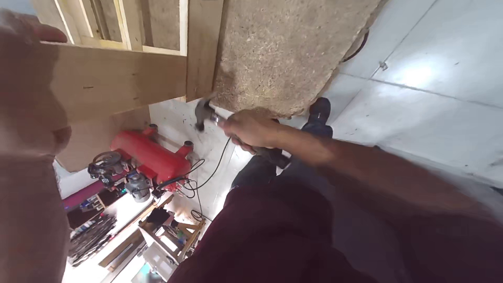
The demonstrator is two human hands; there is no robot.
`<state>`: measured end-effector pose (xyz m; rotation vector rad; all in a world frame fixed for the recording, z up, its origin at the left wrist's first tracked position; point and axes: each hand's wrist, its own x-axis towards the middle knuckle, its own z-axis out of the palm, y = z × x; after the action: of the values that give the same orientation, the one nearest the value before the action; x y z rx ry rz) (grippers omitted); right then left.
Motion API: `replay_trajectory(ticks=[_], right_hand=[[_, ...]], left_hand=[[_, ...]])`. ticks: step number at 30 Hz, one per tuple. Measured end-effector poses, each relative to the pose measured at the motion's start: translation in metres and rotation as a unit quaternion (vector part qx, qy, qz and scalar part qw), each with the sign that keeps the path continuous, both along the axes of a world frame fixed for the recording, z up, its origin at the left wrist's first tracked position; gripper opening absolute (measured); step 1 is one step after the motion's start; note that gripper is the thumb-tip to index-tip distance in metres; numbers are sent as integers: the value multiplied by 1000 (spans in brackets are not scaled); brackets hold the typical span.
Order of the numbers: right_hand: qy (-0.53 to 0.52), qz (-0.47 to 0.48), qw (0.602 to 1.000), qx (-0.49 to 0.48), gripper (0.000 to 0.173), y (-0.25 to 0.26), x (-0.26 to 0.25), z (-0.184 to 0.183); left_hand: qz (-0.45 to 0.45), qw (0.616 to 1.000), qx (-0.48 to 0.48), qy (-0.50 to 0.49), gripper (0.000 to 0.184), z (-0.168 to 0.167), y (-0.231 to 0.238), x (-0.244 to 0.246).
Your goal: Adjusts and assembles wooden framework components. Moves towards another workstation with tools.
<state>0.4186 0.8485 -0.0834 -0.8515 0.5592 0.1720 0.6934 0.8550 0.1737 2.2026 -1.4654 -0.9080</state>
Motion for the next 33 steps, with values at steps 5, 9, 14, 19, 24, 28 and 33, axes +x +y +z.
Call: replay_trajectory(ticks=[5,9,14,19,24,28,33], right_hand=[[-15,-338,941,23,53,-30,-2,7],[15,-128,991,27,55,15,7,-4],[15,-388,921,35,54,-23,-21,-3],[0,-181,983,37,55,-2,12,-12],[22,-340,936,87,55,-37,-4,-10],[16,-252,963,90,58,-15,20,-11],[33,-362,927,86,50,-61,-10,-13]], left_hand=[[8,1000,4,20,35,-1,3,5],[36,999,16,-17,30,2,-5,-5],[7,1000,-11,0,26,-3,-5,2],[5,1000,-16,26,23,-1,-7,-4],[14,1000,-12,-17,24,-4,-5,-5],[6,1000,-19,14,28,-1,-5,4],[-19,1000,-20,-9,26,-2,-3,6]])
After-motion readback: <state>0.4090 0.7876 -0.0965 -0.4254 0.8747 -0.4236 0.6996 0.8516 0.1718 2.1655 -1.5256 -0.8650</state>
